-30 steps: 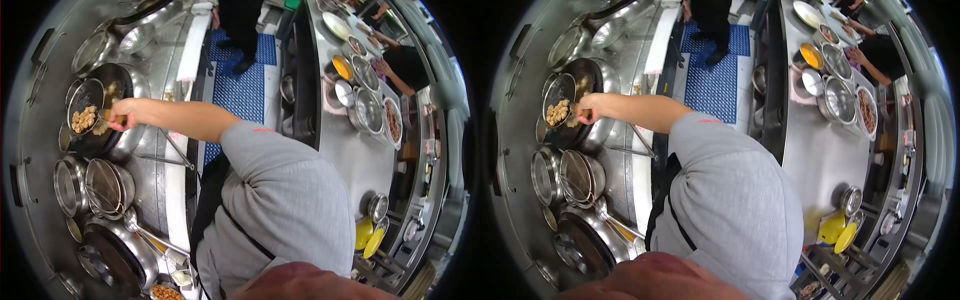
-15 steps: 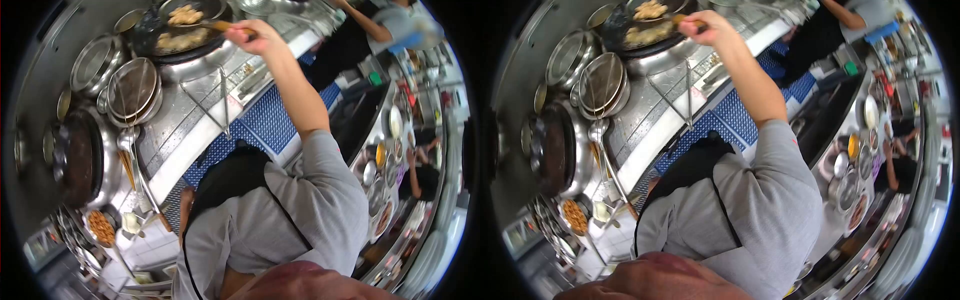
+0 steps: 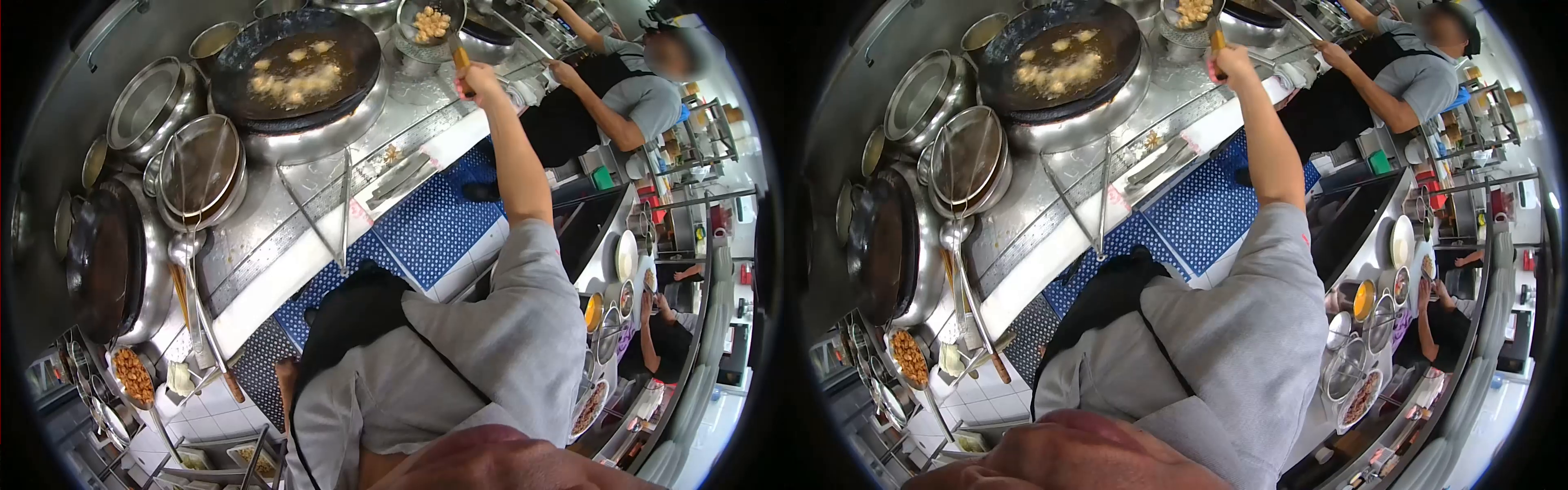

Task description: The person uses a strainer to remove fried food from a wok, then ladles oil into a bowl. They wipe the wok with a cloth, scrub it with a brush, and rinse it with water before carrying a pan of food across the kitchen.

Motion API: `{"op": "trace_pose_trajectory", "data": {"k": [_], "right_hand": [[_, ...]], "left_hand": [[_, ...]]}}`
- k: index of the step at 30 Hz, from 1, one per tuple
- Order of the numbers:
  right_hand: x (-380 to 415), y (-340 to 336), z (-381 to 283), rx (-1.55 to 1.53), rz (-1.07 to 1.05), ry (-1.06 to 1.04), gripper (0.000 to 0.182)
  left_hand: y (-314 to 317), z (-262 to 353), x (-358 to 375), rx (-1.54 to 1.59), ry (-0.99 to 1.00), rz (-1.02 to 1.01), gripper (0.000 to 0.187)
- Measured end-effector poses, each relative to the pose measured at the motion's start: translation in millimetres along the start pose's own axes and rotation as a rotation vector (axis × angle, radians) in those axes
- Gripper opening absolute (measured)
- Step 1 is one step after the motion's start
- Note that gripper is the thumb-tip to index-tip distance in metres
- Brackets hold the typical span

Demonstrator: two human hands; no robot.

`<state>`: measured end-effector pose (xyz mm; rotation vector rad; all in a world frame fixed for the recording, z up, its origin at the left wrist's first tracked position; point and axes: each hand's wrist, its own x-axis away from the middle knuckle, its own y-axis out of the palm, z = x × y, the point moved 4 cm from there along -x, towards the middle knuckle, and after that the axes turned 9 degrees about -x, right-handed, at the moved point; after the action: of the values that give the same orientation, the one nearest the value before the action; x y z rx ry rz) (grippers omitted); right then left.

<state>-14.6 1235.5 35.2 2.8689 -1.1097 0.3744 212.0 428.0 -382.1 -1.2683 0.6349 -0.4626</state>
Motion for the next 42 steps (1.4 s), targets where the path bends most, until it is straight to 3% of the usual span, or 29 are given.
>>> {"op": "trace_pose_trajectory", "data": {"k": [3,6,7,9,11,12,13,15,17,19,20,22,25,28,30,32,34,35,38,40,42], "right_hand": [[-34.7,-16.2,34.7,0.298,0.111,-0.105,0.015],[-12.7,-7.6,25.2,0.751,0.305,-0.258,0.027],[-28.5,-14.4,37.0,0.908,0.349,-0.444,0.038],[-29.6,-21.1,34.7,0.940,0.352,-0.485,0.042],[-22.7,-21.7,22.4,0.960,0.339,-0.540,0.043],[-15.3,-18.9,14.7,0.958,0.316,-0.573,0.042],[0.1,-14.2,2.4,0.750,0.209,-0.481,0.036],[30.3,3.6,-18.9,0.403,0.030,-0.333,0.034],[50.4,16.7,-25.0,0.115,-0.106,-0.218,0.039],[47.7,39.2,-24.7,0.134,-0.173,-0.178,0.038],[44.7,54.2,-23.7,0.145,-0.205,-0.157,0.037],[37.0,81.3,-14.4,0.225,-0.220,-0.137,0.030],[35.8,112.3,-4.2,0.243,-0.243,-0.029,0.019],[68.5,146.6,10.9,0.065,-0.250,0.197,0.014],[84.9,175.7,26.3,-0.094,-0.258,0.379,0.015],[107.3,212.8,26.6,-0.239,-0.208,0.405,0.007],[110.8,239.7,31.5,-0.371,-0.189,0.412,0.010],[111.4,250.1,31.0,-0.415,-0.219,0.435,0.010],[85.7,267.3,39.9,-0.580,-0.380,0.582,0.009],[68.2,259.8,38.9,-0.721,-0.475,0.727,0.012],[68.4,250.8,29.8,-0.789,-0.526,0.787,0.016]], "left_hand": [[-11.5,24.5,-13.0,0.016,0.022,0.034,0.011],[-7.7,28.2,-19.2,0.033,0.052,-0.033,0.013],[-16.9,31.9,-36.7,0.119,-0.039,-0.104,0.015],[-29.7,31.4,-70.4,0.275,-0.274,-0.232,0.019],[-39.6,37.8,-96.5,0.310,-0.359,-0.283,0.025],[-42.6,40.3,-97.4,0.083,-0.069,-0.196,0.027],[-41.4,37.4,-97.0,0.347,-0.361,-0.300,0.028],[-29.5,34.2,-93.7,0.629,-0.639,-0.385,0.027],[-23.9,28.0,-91.7,0.694,-0.709,-0.394,0.025],[-18.1,19.7,-91.1,0.695,-0.703,-0.386,0.024],[-11.7,12.9,-86.4,0.719,-0.823,-0.451,0.024],[-3.1,1.8,-77.0,0.722,-0.694,-0.435,0.022],[-31.0,1.9,-84.4,0.882,-1.095,-0.410,0.021],[-19.1,-6.6,-57.0,1.048,-1.112,-0.242,0.020],[-2.3,-6.7,-41.0,0.878,-1.042,-0.352,0.020],[-11.1,7.8,-38.8,0.110,0.006,0.019,0.018],[55.1,-11.8,2.8,0.347,-0.410,-0.304,0.017],[66.6,-16.9,10.7,0.754,-1.024,-0.610,0.019],[32.8,-5.8,-14.2,0.065,-0.154,-0.219,0.022],[-19.1,-6.1,-19.6,0.615,-0.625,-0.171,0.022],[-46.2,-4.3,-36.1,0.670,-0.628,-0.238,0.022]]}}
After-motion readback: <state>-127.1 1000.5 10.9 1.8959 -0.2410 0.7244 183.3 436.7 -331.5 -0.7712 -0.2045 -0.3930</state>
